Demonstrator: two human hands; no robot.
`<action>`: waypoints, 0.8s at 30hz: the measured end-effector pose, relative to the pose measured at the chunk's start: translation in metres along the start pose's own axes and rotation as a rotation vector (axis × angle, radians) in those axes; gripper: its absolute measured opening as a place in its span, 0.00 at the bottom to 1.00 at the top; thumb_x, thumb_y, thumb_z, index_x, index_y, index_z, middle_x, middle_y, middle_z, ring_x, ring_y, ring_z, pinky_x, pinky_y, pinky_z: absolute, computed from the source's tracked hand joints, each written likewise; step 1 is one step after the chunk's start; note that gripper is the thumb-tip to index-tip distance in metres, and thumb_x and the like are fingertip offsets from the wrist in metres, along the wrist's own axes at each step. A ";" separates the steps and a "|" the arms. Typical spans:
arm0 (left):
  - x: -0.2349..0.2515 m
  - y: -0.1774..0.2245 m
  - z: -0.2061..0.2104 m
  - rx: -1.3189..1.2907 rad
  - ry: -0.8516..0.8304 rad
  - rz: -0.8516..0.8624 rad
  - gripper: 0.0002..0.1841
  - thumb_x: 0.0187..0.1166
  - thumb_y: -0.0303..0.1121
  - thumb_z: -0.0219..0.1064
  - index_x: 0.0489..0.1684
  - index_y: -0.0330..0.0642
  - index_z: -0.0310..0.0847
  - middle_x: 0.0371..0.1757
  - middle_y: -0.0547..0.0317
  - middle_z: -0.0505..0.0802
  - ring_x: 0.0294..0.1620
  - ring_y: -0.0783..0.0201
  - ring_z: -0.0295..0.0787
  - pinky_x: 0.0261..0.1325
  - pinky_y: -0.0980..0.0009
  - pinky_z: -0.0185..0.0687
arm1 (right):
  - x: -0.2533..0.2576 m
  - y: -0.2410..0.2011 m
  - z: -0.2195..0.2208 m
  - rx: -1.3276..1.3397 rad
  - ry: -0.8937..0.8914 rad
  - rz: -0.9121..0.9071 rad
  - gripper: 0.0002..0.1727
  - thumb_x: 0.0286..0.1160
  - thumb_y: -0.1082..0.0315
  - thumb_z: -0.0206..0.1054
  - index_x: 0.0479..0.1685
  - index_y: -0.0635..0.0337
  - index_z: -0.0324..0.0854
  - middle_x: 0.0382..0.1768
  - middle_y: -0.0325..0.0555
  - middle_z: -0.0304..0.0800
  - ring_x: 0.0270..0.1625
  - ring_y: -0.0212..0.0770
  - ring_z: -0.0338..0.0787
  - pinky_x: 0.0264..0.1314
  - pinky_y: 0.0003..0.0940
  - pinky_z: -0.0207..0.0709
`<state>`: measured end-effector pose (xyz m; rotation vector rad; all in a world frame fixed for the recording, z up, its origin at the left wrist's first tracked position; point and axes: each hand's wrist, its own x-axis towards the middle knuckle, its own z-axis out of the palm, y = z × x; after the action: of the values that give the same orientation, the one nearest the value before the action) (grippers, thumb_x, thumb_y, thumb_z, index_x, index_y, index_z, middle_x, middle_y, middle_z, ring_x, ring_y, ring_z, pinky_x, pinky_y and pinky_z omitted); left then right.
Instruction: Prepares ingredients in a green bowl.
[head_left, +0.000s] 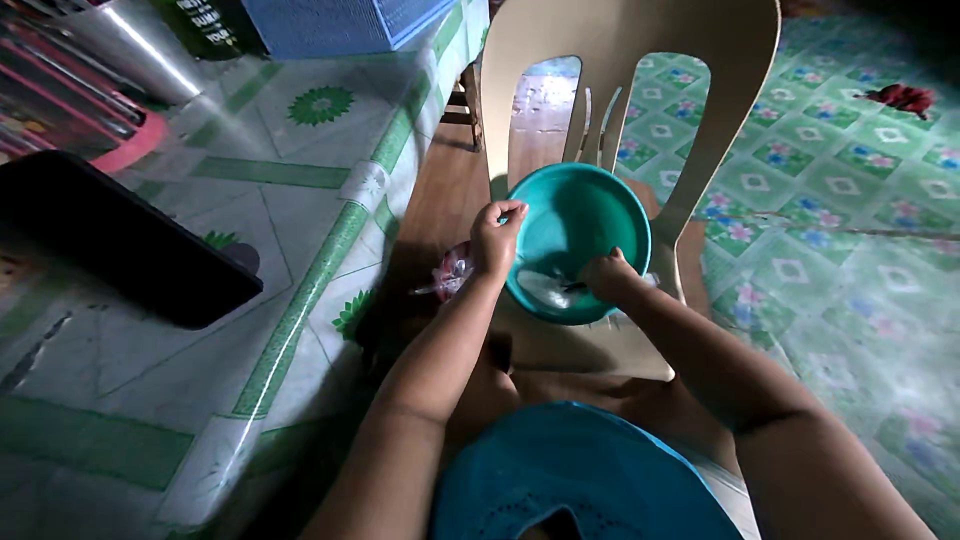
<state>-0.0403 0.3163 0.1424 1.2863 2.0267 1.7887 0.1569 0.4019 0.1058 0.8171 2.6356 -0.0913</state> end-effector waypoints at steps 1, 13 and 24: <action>-0.003 0.007 0.000 0.022 -0.004 0.025 0.12 0.78 0.38 0.75 0.50 0.40 0.92 0.49 0.56 0.95 0.54 0.67 0.91 0.64 0.68 0.85 | 0.003 -0.003 0.009 0.062 0.001 0.000 0.16 0.75 0.76 0.67 0.58 0.53 0.91 0.57 0.54 0.93 0.66 0.62 0.87 0.75 0.74 0.66; 0.008 -0.017 -0.005 0.058 -0.061 -0.022 0.13 0.78 0.38 0.75 0.50 0.39 0.91 0.50 0.54 0.95 0.55 0.66 0.91 0.65 0.65 0.84 | 0.021 -0.035 0.009 0.643 0.182 -0.075 0.12 0.82 0.63 0.69 0.57 0.54 0.91 0.54 0.51 0.94 0.61 0.57 0.90 0.70 0.73 0.70; 0.002 -0.028 -0.011 0.479 -0.288 0.132 0.09 0.76 0.39 0.76 0.42 0.46 0.96 0.47 0.57 0.97 0.58 0.57 0.91 0.72 0.52 0.79 | 0.012 0.020 -0.038 0.408 0.208 -0.016 0.12 0.82 0.61 0.68 0.59 0.44 0.92 0.56 0.46 0.95 0.65 0.54 0.89 0.73 0.74 0.66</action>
<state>-0.0621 0.3112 0.1218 1.7208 2.3159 1.0999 0.1458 0.4316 0.1374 0.9786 2.8644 -0.5947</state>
